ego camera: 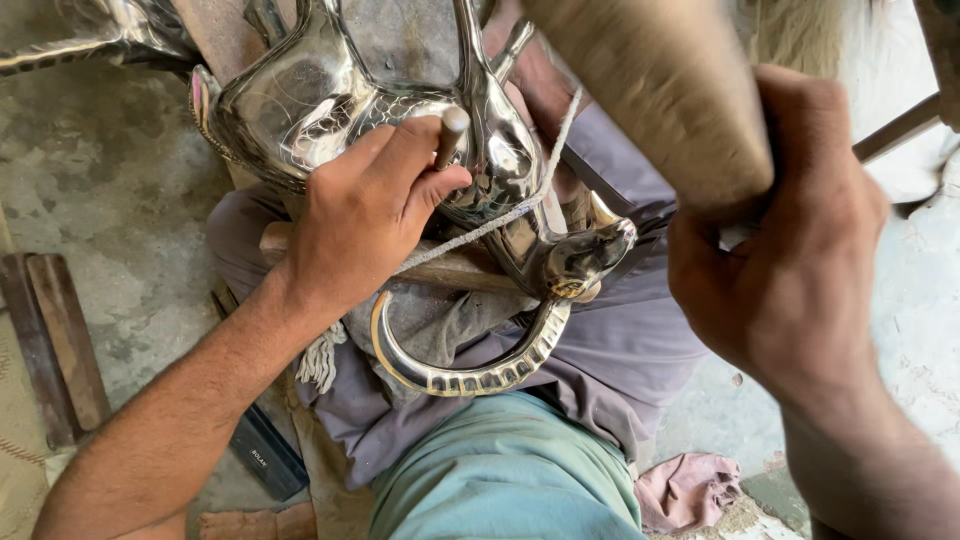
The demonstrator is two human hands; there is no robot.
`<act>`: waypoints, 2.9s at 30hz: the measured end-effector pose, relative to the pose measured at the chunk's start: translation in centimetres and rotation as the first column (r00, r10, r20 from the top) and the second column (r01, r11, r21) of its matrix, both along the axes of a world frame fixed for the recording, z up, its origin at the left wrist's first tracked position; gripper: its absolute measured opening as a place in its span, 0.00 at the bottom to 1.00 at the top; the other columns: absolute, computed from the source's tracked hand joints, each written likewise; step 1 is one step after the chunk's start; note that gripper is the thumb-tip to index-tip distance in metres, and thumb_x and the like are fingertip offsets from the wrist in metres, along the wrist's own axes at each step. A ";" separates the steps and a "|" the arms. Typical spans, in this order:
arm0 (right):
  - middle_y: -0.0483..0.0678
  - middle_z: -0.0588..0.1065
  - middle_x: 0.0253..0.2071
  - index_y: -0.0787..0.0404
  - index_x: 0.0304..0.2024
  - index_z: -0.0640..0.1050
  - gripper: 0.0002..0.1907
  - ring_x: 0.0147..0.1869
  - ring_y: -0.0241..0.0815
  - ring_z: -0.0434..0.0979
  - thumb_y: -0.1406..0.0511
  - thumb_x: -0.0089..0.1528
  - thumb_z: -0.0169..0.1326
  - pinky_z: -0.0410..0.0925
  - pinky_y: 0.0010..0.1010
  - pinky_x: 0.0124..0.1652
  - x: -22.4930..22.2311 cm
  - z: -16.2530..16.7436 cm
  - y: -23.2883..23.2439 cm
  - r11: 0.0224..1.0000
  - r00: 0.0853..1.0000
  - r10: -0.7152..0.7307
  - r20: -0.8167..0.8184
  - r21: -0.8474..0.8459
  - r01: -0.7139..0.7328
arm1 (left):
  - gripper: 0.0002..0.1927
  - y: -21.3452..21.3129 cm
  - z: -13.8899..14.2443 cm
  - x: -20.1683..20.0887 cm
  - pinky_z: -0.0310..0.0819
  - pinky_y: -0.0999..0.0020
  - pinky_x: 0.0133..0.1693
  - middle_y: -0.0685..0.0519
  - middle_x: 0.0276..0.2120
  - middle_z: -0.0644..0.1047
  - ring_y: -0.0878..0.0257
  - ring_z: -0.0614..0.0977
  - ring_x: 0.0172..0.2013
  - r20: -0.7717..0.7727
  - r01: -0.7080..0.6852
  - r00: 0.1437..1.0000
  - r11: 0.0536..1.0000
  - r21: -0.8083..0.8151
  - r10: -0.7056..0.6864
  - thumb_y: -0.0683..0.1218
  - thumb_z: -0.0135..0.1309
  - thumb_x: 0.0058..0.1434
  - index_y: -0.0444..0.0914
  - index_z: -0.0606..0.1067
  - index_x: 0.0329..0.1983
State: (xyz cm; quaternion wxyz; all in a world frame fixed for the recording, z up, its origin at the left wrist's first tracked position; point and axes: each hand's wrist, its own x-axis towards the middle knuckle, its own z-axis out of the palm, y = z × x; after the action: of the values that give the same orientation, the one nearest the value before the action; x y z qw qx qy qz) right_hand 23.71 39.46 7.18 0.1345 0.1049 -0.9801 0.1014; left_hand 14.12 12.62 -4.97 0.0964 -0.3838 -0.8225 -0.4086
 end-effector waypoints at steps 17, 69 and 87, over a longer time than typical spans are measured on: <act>0.60 0.75 0.45 0.66 0.59 0.67 0.30 0.46 0.53 0.78 0.80 0.54 0.52 0.73 0.41 0.45 8.6 -9.9 -3.6 0.924 0.929 -0.369 -0.036 -0.119 0.363 | 0.15 0.7 2.7 -3.5 0.79 0.58 0.30 0.51 0.31 0.78 0.51 0.84 0.31 -0.038 0.383 0.904 0.845 -0.373 -0.427 0.41 0.55 0.64 0.44 0.74 0.54; 0.56 0.74 0.42 0.67 0.60 0.65 0.23 0.39 0.44 0.76 0.77 0.63 0.54 0.70 0.35 0.39 3.6 -5.3 -1.3 0.966 0.969 -0.208 -0.132 -0.184 0.183 | 0.16 -0.8 1.0 -1.1 0.83 0.76 0.31 0.52 0.35 0.78 0.63 0.85 0.35 -0.105 0.118 0.986 0.985 -0.126 -0.132 0.34 0.54 0.71 0.41 0.71 0.59; 0.50 0.77 0.37 0.61 0.52 0.78 0.23 0.37 0.46 0.75 0.75 0.54 0.64 0.65 0.40 0.41 0.3 2.0 -3.5 0.859 0.975 0.123 -0.184 0.511 -0.012 | 0.15 -1.8 -3.6 3.0 0.85 0.65 0.42 0.50 0.43 0.77 0.56 0.85 0.41 -0.136 -0.212 0.955 0.930 0.301 0.262 0.36 0.59 0.70 0.39 0.73 0.57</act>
State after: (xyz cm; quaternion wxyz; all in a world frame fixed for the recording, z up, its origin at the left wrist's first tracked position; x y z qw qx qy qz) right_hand 24.06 35.99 9.18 0.2013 0.1811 -0.9481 -0.1668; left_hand 17.16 10.77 -8.57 0.2704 -0.2976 -0.7845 -0.4721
